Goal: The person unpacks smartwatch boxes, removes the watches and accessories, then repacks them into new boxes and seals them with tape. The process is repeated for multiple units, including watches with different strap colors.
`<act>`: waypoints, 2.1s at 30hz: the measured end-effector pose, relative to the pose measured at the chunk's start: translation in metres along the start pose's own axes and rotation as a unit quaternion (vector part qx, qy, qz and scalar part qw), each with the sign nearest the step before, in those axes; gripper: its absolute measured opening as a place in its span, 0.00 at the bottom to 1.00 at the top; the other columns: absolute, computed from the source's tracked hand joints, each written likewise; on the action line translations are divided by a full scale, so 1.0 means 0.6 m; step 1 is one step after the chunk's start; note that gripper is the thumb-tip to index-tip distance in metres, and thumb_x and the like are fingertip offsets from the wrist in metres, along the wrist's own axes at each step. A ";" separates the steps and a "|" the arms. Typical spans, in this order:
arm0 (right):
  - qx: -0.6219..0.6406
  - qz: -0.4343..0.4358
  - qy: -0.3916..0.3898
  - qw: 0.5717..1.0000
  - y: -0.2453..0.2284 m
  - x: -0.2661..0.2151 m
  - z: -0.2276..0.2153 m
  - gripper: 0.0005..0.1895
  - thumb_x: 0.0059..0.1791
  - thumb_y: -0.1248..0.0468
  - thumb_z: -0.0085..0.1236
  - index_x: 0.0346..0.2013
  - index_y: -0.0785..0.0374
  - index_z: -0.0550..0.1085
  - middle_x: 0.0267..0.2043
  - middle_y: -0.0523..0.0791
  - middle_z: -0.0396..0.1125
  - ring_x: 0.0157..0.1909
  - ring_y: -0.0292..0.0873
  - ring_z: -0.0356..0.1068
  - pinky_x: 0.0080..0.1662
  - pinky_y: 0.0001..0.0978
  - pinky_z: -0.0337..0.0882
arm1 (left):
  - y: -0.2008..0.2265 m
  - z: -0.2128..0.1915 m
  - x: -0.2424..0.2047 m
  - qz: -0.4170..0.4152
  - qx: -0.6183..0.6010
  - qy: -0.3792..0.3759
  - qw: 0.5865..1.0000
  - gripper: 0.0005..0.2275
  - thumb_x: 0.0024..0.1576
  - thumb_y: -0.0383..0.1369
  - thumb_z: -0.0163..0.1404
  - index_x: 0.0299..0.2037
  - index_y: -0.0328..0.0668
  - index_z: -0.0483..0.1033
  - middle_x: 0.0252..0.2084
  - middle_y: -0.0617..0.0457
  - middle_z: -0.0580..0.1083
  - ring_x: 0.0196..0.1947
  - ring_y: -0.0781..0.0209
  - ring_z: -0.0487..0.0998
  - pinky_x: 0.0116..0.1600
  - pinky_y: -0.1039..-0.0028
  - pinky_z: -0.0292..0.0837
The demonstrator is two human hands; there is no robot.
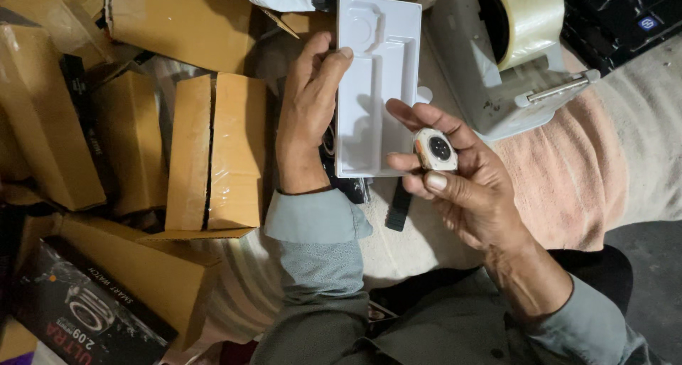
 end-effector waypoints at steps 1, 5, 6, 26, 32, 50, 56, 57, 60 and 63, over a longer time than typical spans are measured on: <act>-0.007 -0.001 -0.004 1.000 0.004 -0.001 -0.001 0.32 0.51 0.71 0.54 0.70 0.70 0.58 0.74 0.59 0.56 0.55 0.46 0.75 0.48 0.30 0.80 | -0.001 0.000 0.000 0.005 0.009 -0.003 1.000 0.23 0.59 0.39 0.54 0.58 0.27 0.71 0.46 0.51 0.76 0.45 0.65 0.74 0.50 0.75 0.70; 0.036 -0.017 -0.073 0.997 0.009 -0.003 0.005 0.24 0.64 0.57 0.43 0.64 0.78 0.65 0.46 0.61 0.72 0.42 0.51 0.80 0.38 0.34 0.83 | -0.010 0.000 0.000 0.025 0.027 -0.022 0.999 0.21 0.61 0.39 0.54 0.56 0.25 0.75 0.45 0.47 0.75 0.45 0.61 0.72 0.50 0.72 0.70; -0.027 -0.007 -0.054 0.998 0.009 0.000 -0.003 0.24 0.64 0.55 0.40 0.61 0.77 0.66 0.45 0.60 0.72 0.40 0.51 0.80 0.35 0.35 0.83 | -0.013 -0.001 0.002 0.032 0.026 -0.015 0.999 0.21 0.60 0.38 0.55 0.56 0.26 0.74 0.46 0.47 0.75 0.46 0.61 0.73 0.51 0.72 0.70; -0.786 -0.140 0.075 0.598 -0.096 0.176 0.034 0.25 0.57 0.51 0.58 0.25 0.69 0.79 0.15 0.50 0.68 0.13 0.43 0.62 0.19 0.37 0.58 | -0.027 0.038 0.002 -0.001 -0.028 -0.103 0.994 0.23 0.56 0.33 0.55 0.59 0.31 0.68 0.39 0.53 0.70 0.38 0.65 0.69 0.40 0.72 0.68; -0.694 -0.310 0.062 0.647 -0.112 0.126 0.049 0.14 0.62 0.60 0.52 0.52 0.69 0.77 0.39 0.53 0.71 0.33 0.39 0.71 0.29 0.29 0.69 | -0.041 0.047 0.005 -0.003 -0.053 -0.104 0.993 0.26 0.56 0.33 0.55 0.64 0.35 0.64 0.38 0.54 0.71 0.38 0.68 0.69 0.40 0.75 0.67; -0.748 -0.256 0.105 0.603 -0.104 0.112 0.041 0.15 0.53 0.62 0.73 0.52 0.63 0.81 0.35 0.46 0.72 0.30 0.38 0.71 0.30 0.30 0.69 | 0.003 0.086 -0.019 0.035 -0.052 -0.197 0.979 0.38 0.55 0.25 0.51 0.77 0.40 0.46 0.34 0.51 0.73 0.29 0.68 0.69 0.33 0.76 0.66; -0.738 -0.249 0.082 0.622 -0.091 0.107 0.032 0.12 0.54 0.64 0.70 0.52 0.63 0.82 0.36 0.47 0.72 0.30 0.38 0.71 0.31 0.29 0.71 | -0.005 0.078 -0.018 0.033 -0.080 -0.175 0.981 0.34 0.57 0.28 0.54 0.74 0.36 0.52 0.40 0.52 0.75 0.36 0.67 0.74 0.40 0.75 0.70; -0.746 -0.259 0.072 0.609 -0.087 0.104 0.035 0.12 0.54 0.65 0.70 0.51 0.63 0.82 0.36 0.48 0.72 0.31 0.38 0.71 0.31 0.30 0.70 | -0.015 0.072 -0.019 0.003 -0.063 -0.150 0.987 0.33 0.57 0.30 0.55 0.73 0.37 0.54 0.38 0.52 0.75 0.36 0.67 0.74 0.40 0.75 0.69; -0.750 -0.289 0.036 0.594 -0.092 0.102 0.048 0.08 0.55 0.68 0.69 0.49 0.66 0.82 0.37 0.48 0.72 0.33 0.39 0.70 0.31 0.30 0.70 | 0.001 0.069 -0.013 0.062 -0.037 -0.130 0.989 0.25 0.63 0.35 0.55 0.68 0.36 0.62 0.48 0.53 0.75 0.48 0.67 0.74 0.53 0.74 0.70; -0.696 -0.302 0.012 0.651 -0.110 0.082 0.054 0.04 0.59 0.72 0.64 0.48 0.70 0.81 0.38 0.49 0.72 0.35 0.39 0.70 0.32 0.28 0.70 | 0.006 0.063 -0.002 0.087 -0.099 -0.121 0.984 0.22 0.63 0.36 0.56 0.64 0.36 0.67 0.53 0.53 0.76 0.53 0.64 0.75 0.61 0.72 0.71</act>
Point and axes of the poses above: each hand's wrist, its own x-axis towards the middle knuckle, its own z-axis out of the palm, y = z × x, the point moved 8 cm from there along x, towards the middle knuckle
